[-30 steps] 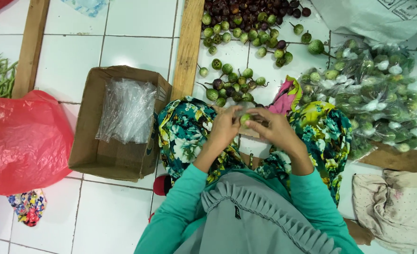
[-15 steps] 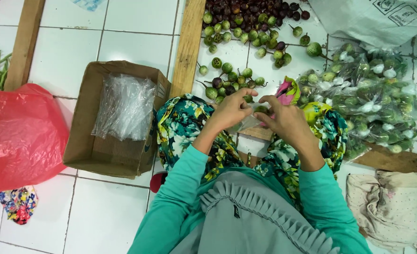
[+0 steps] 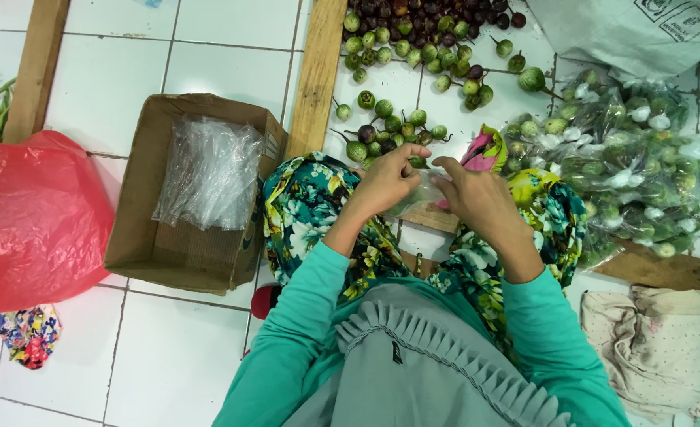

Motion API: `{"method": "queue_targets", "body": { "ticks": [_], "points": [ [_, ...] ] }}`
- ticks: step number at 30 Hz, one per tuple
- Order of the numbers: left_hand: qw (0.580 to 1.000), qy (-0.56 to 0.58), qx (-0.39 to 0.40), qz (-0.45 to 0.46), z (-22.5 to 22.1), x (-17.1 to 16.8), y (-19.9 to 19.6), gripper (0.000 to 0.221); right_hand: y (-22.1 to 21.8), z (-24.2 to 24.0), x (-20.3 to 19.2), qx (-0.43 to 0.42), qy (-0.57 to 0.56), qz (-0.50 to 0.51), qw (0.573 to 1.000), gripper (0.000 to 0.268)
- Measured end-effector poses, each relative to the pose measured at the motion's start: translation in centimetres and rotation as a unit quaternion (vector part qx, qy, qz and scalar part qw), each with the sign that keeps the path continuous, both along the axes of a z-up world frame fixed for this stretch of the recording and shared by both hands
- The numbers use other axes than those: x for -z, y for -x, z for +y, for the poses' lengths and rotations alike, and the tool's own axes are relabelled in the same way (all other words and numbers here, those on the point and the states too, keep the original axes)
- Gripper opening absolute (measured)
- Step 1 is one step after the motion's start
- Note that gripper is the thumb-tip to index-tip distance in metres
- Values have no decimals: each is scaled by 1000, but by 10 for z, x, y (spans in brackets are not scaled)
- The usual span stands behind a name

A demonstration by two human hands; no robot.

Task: Sorting and putting small eggplants into plastic bags.

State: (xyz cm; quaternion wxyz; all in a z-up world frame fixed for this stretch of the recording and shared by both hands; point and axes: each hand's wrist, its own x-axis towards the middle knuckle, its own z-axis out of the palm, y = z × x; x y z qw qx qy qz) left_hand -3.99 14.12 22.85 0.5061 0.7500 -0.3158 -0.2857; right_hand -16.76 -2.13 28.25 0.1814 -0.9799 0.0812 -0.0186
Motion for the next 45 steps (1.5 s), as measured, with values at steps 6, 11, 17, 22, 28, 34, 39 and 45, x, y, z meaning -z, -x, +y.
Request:
{"method": "queue_targets", "body": {
  "ticks": [6, 11, 17, 22, 28, 34, 39, 45],
  "points": [
    [999, -7, -37, -6, 7, -5, -6, 45, -3, 12, -24, -45, -165, -18, 985, 54],
    [995, 12, -69, 69, 18, 9, -16, 42, -5, 10, -1, -23, -177, 16, 984, 49],
    [984, 62, -106, 128, 35, 18, -22, 39, -9, 23, -4, -58, -190, -85, 976, 36],
    [987, 101, -47, 119, 52, 38, -12, 76, -7, 25, 0, -93, -138, -135, 977, 38],
    [1000, 9, -10, -8, 39, 118, 23, 131, -6, 37, -8, -155, -162, -163, 961, 40],
    [978, 25, -34, -204, 11, 163, 57, 79, -1, 42, -29, -166, -192, -163, 953, 42],
    [990, 59, -34, -124, 20, 101, 63, 47, 6, 32, -44, -114, -206, -190, 953, 38],
    [968, 114, 81, 210, 36, 81, 61, 36, 20, 17, -57, 31, -304, -247, 920, 62]
  ]
}}
